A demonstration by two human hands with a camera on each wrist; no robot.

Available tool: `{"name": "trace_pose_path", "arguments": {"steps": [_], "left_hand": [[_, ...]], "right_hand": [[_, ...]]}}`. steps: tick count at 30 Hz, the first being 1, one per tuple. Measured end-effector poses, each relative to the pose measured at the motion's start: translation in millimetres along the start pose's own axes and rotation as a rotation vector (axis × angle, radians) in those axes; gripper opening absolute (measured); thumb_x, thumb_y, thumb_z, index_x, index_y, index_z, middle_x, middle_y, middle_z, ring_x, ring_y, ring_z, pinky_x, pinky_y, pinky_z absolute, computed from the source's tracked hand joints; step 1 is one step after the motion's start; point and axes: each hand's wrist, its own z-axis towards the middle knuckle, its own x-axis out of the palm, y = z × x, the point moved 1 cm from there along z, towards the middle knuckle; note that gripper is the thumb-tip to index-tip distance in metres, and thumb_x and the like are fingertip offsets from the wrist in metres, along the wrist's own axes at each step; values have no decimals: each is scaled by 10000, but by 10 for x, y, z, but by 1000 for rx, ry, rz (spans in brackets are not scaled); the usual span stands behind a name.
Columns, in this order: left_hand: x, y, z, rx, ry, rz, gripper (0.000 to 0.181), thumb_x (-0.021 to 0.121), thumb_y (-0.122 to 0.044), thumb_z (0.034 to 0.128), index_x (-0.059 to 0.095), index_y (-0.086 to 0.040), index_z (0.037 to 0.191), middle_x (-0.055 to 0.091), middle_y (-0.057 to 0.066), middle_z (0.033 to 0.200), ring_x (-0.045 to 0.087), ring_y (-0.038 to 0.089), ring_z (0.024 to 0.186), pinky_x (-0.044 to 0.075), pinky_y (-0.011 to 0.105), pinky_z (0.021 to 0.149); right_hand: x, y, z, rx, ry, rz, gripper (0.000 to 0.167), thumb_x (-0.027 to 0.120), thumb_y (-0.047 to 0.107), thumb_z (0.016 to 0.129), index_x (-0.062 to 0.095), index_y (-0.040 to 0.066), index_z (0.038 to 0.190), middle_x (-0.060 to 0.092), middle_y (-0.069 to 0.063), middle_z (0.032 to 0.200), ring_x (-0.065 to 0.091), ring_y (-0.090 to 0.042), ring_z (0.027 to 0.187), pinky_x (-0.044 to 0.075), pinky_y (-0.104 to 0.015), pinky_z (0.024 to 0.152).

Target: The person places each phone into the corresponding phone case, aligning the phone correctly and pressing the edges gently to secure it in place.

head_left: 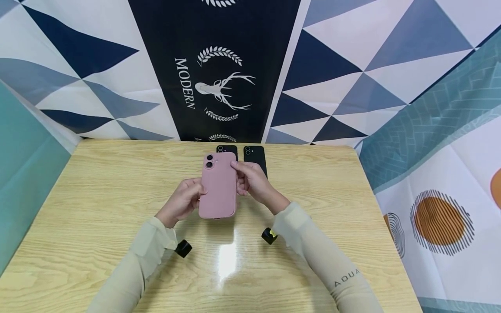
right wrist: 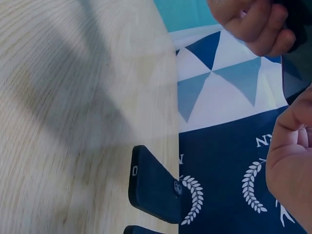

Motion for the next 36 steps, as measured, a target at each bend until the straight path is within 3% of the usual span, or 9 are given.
{"name": "trace_pose_path", "arguments": {"steps": [7,17,26,33,36], "left_hand": [[-25,-3,5,2,-24,23,364,339,5,848,670,-138,900,684,-68,699,600,-10,544,483,107,477],[-51,24,42,-60,-119,19,375,335,-69,918,688,-178,856,673,-51,774,653,49,624,548,176,548],[-51,48,56,-95,-176,49,338,362,-96,929,673,-158,813,666,-35,700,652,69,580,544,192,513],[-50,17,29,-116,-186,84,318,382,-98,906,669,-159,785,663,-29,652,651,79,539,544,208,485],[-54,8,25,-114,-202,84,315,386,-130,926,671,-166,798,658,-34,649,646,74,531,540,204,478]], "right_hand": [[-12,5,-5,-4,16,11,304,375,125,975,550,56,737,589,13,508,520,-69,373,420,-173,354],[-36,-28,-14,-30,16,58,273,299,79,964,517,34,807,627,-5,513,583,-91,407,480,-198,385],[-36,-17,-29,-23,29,93,414,222,183,969,569,42,793,652,-32,531,602,-116,406,495,-228,381],[-66,28,-36,-12,-5,41,483,290,141,955,622,51,616,627,-31,479,571,-105,365,468,-214,347],[-84,27,-46,-26,11,59,484,286,113,952,635,48,623,638,-38,496,584,-107,383,478,-214,362]]}}
